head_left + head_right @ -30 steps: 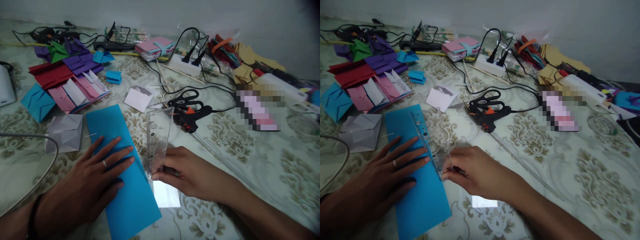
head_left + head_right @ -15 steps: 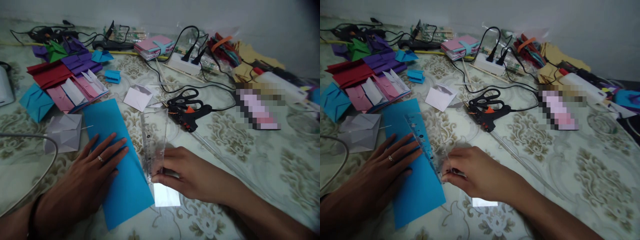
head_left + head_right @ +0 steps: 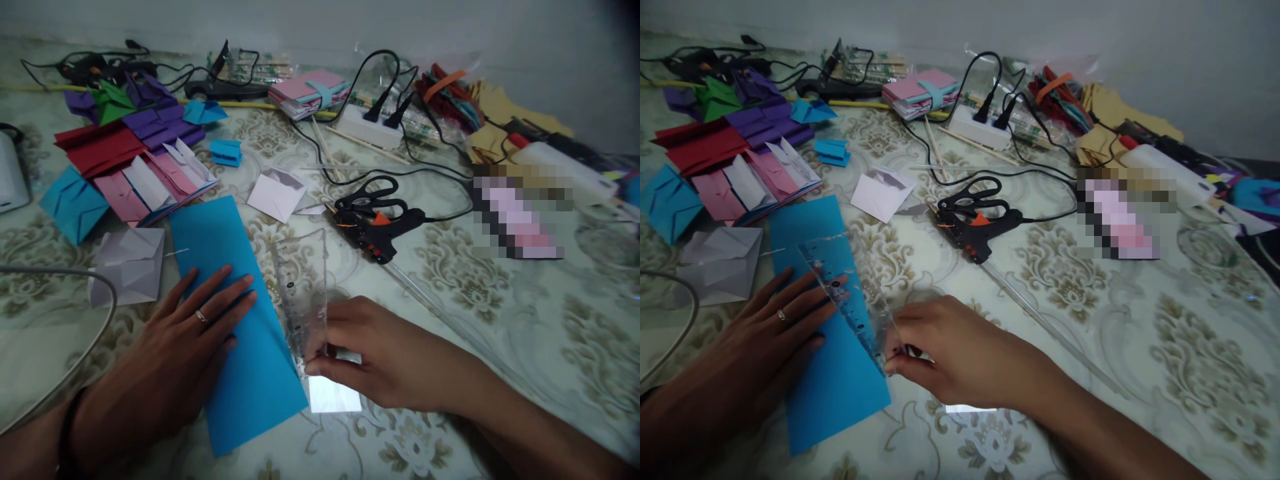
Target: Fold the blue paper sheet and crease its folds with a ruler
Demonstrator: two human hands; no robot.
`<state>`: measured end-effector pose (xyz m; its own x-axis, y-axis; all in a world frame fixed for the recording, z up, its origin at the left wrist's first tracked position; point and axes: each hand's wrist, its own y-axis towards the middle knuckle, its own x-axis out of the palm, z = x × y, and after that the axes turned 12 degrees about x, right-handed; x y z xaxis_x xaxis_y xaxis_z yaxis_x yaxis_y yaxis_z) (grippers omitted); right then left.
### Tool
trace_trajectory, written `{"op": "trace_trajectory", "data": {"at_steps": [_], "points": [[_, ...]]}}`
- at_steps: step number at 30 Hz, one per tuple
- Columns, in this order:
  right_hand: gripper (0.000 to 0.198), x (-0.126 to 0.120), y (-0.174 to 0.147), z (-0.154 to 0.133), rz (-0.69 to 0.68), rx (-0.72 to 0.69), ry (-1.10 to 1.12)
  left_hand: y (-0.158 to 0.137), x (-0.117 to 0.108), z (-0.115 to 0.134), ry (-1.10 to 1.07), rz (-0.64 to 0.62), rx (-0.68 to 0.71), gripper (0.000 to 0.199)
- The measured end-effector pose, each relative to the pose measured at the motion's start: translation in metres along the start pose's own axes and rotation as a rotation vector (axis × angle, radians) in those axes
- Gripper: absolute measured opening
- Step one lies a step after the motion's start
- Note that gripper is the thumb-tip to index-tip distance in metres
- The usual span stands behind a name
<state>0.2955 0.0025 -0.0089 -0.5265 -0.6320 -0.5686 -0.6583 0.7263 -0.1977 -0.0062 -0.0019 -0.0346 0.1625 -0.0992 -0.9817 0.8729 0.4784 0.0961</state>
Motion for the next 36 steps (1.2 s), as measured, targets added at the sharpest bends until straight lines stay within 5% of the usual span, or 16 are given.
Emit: {"op": "trace_trajectory", "data": {"at_steps": [28,36], "points": [[0.011,0.0019,0.0017,-0.0035,-0.187,-0.037,0.009,0.0004,-0.0024,-0.0009,-0.021,0.002,0.045,0.051],[0.012,0.0064,0.0056,0.003,0.083,0.184,0.196,0.0058,-0.0087,0.0034,-0.089,-0.041,0.108,0.06]]}}
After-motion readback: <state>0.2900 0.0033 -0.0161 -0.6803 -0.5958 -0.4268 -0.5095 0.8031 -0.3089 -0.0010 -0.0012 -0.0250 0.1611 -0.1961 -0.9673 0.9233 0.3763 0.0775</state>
